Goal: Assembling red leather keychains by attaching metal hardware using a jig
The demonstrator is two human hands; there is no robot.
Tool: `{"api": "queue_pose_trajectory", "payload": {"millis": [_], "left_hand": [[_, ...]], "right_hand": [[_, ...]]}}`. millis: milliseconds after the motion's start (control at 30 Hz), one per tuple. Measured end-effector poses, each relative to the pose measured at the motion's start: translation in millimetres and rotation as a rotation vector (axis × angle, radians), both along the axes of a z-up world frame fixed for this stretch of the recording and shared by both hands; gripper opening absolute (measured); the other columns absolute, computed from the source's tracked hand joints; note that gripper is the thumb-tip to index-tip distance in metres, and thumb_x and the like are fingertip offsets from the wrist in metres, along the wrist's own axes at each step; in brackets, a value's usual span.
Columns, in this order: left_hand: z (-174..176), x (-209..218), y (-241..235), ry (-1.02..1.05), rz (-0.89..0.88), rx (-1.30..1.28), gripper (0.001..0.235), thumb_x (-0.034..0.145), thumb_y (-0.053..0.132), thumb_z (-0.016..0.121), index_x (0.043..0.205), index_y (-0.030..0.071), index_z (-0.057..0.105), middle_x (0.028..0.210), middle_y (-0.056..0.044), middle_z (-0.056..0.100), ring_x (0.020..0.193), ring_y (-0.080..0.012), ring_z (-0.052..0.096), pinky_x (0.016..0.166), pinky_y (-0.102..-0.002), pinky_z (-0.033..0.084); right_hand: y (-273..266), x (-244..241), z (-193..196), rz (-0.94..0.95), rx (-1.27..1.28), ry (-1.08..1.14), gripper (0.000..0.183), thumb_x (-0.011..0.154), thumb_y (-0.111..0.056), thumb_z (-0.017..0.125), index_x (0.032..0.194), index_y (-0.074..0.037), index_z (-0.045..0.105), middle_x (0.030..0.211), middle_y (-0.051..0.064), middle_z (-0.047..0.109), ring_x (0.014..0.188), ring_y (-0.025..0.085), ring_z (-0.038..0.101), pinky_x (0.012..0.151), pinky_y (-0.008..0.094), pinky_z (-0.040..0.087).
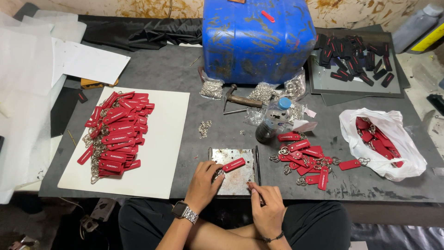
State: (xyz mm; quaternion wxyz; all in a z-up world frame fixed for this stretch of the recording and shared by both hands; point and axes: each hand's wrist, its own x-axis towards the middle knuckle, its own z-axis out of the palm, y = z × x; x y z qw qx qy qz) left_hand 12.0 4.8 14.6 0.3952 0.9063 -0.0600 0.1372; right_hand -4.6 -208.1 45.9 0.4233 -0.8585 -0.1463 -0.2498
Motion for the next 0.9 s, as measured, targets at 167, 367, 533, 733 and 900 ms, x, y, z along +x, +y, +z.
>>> {"api": "queue_pose_trajectory", "payload": {"millis": [167,367,533,733,900], "left_hand": [[-3.3,-7.5,-4.7,-0.034,0.025,-0.039,0.028,0.089,0.022,0.074,0.114,0.009,0.07,0.109,-0.007,0.061,0.104,-0.0263,0.054,0.087,-0.039,0.049],[-1.1,-10.9,-5.1,-0.041,0.047,-0.077,0.027,0.092,0.021,0.07,0.116,0.01,0.068,0.111,-0.008,0.061,0.106,-0.0266,0.055,0.091,-0.039,0.049],[-1.4,-11.5,-6.8,-0.112,0.07,-0.09,0.024,0.089,0.019,0.073,0.11,0.011,0.07,0.107,-0.006,0.063,0.102,-0.0255,0.056,0.088,-0.038,0.051],[-2.4,-11.0,-4.0,-0.129,0.058,-0.075,0.025,0.089,0.023,0.074,0.11,0.011,0.068,0.107,-0.008,0.063,0.101,-0.027,0.057,0.085,-0.039,0.051],[-7.8,-9.2,-4.1,-0.197,0.064,-0.079,0.022,0.087,0.021,0.077,0.105,0.009,0.072,0.102,-0.006,0.06,0.094,-0.0251,0.056,0.082,-0.036,0.05]], "right_hand": [[7.3,16.9,3.3,0.02,-0.019,-0.019,0.014,0.092,-0.003,0.067,0.099,-0.004,0.078,0.088,0.004,0.076,0.081,0.02,0.063,0.076,0.031,0.052],[13.0,26.6,-9.2,0.01,-0.096,-0.023,0.015,0.091,-0.005,0.067,0.099,-0.008,0.079,0.091,0.001,0.075,0.082,0.021,0.062,0.081,0.035,0.047],[16.7,32.1,-11.8,-0.014,-0.136,-0.03,0.015,0.091,-0.004,0.067,0.099,-0.01,0.079,0.088,-0.001,0.074,0.081,0.02,0.06,0.079,0.035,0.045],[17.9,49.8,-15.4,-0.05,-0.217,-0.083,0.019,0.09,-0.002,0.065,0.1,-0.011,0.079,0.086,0.0,0.071,0.08,0.022,0.057,0.075,0.036,0.042],[21.8,59.7,-15.9,-0.053,-0.298,-0.15,0.017,0.09,-0.004,0.068,0.1,-0.012,0.079,0.085,0.0,0.068,0.079,0.025,0.056,0.071,0.039,0.039]]}}
